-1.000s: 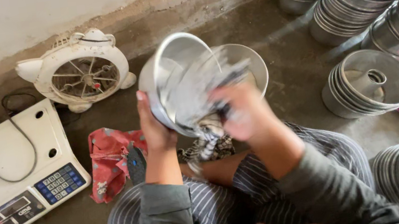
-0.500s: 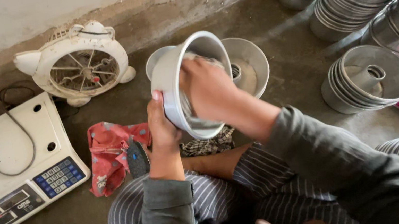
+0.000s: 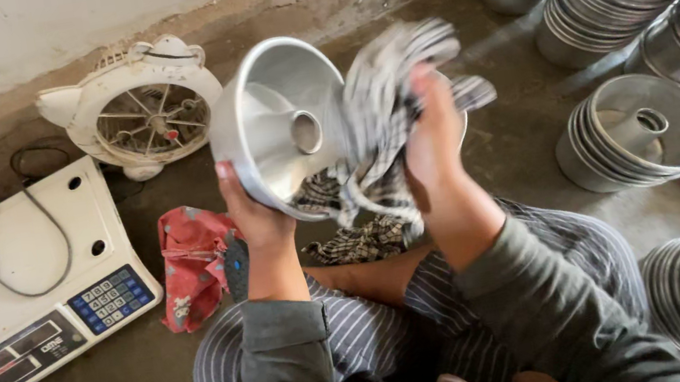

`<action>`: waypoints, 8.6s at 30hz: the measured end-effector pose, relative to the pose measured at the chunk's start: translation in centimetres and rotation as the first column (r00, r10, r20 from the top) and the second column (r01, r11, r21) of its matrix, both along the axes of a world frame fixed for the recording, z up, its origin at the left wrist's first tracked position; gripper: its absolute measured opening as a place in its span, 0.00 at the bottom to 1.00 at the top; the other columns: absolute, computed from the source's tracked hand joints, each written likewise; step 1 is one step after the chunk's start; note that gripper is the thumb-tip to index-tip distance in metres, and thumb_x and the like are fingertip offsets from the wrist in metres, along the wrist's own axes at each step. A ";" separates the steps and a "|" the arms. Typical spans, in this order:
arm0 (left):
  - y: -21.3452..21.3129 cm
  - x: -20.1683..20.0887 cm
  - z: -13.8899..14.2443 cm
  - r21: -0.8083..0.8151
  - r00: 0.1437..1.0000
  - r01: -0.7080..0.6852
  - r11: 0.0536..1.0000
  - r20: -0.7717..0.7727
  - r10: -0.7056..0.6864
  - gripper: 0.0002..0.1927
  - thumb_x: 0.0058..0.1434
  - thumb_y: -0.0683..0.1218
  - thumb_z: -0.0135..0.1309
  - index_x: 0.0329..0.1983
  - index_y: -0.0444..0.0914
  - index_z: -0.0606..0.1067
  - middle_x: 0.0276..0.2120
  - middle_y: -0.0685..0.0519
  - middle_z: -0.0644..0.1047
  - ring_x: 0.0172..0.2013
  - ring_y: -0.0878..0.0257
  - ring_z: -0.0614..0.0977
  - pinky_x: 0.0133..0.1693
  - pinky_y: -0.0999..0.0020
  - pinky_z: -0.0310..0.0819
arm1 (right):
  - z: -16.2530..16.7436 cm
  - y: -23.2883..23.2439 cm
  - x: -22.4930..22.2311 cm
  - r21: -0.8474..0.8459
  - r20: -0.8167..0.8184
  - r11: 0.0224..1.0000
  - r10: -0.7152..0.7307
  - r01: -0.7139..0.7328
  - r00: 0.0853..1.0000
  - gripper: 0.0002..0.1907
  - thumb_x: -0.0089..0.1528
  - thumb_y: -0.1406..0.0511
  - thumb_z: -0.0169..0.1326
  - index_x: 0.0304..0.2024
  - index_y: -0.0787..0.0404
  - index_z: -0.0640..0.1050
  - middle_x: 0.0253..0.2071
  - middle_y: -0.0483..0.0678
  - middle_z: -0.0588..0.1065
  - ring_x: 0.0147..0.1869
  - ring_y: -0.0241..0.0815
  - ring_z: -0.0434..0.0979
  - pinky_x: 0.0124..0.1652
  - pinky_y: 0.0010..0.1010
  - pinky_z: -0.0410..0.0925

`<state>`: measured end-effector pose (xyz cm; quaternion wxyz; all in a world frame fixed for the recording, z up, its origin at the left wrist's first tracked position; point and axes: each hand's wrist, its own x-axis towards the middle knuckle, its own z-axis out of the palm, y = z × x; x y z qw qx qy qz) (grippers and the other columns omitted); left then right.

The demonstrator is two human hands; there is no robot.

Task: The person sits on the floor and wipes the inside and outside of metal molds using a cloth. They handle the molds one at a time, turning them over to clean all surfaces, then place them into a stack.

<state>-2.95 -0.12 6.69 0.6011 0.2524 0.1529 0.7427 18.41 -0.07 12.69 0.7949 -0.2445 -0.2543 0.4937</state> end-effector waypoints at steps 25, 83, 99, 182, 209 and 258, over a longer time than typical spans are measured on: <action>-2.4 1.2 2.0 -0.025 0.993 -0.076 0.997 -0.088 0.074 0.29 0.69 0.63 0.42 0.57 0.36 0.74 0.50 0.47 0.79 0.50 0.56 0.81 0.56 0.59 0.73 | 1.9 -4.2 -1.7 0.100 0.988 0.790 -0.153 -0.605 -0.036 0.33 0.55 0.59 0.62 0.60 0.68 0.75 0.57 0.61 0.76 0.62 0.58 0.74 0.59 0.48 0.70; -5.6 2.9 5.4 0.214 0.390 -0.074 0.974 -0.893 0.225 0.18 0.75 0.52 0.49 0.37 0.33 0.75 0.26 0.56 0.74 0.30 0.72 0.71 0.33 0.71 0.69 | 5.3 -4.5 0.9 0.564 0.819 0.825 -0.553 -0.035 0.156 0.20 0.52 0.62 0.61 0.47 0.61 0.81 0.58 0.60 0.75 0.64 0.59 0.76 0.62 0.46 0.68; -3.9 7.2 4.0 0.000 0.937 -0.232 0.973 -0.270 0.223 0.35 0.75 0.65 0.38 0.65 0.30 0.68 0.62 0.43 0.74 0.60 0.55 0.76 0.65 0.58 0.67 | -5.3 -7.5 -3.5 0.429 0.765 0.871 -0.491 0.239 0.417 0.25 0.67 0.61 0.55 0.63 0.65 0.66 0.61 0.57 0.66 0.68 0.66 0.55 0.68 0.53 0.52; 1.8 8.3 -1.5 -0.004 0.542 -0.069 0.998 -0.840 0.035 0.24 0.59 0.37 0.60 0.58 0.37 0.67 0.50 0.45 0.81 0.47 0.60 0.82 0.51 0.64 0.76 | -4.4 1.0 16.9 -0.476 0.868 0.845 0.406 0.244 0.287 0.21 0.54 0.65 0.67 0.49 0.63 0.83 0.35 0.48 0.82 0.36 0.37 0.80 0.39 0.31 0.72; 0.4 8.0 -3.9 0.139 0.878 0.019 0.990 -0.477 0.050 0.16 0.63 0.36 0.63 0.29 0.40 0.67 0.53 0.53 0.72 0.58 0.62 0.71 0.64 0.66 0.60 | 2.6 -4.8 18.4 -0.652 0.639 0.747 0.634 -0.131 0.436 0.34 0.55 0.75 0.59 0.66 0.60 0.74 0.52 0.45 0.82 0.47 0.32 0.79 0.50 0.28 0.73; -1.9 4.8 -2.6 -0.070 0.991 0.067 0.995 -0.114 -0.075 0.30 0.67 0.63 0.54 0.54 0.31 0.74 0.42 0.47 0.81 0.39 0.59 0.84 0.41 0.64 0.79 | -2.1 -6.7 0.7 0.159 0.987 0.874 -0.148 -0.459 0.059 0.28 0.52 0.63 0.66 0.54 0.62 0.74 0.54 0.55 0.76 0.60 0.54 0.75 0.58 0.43 0.68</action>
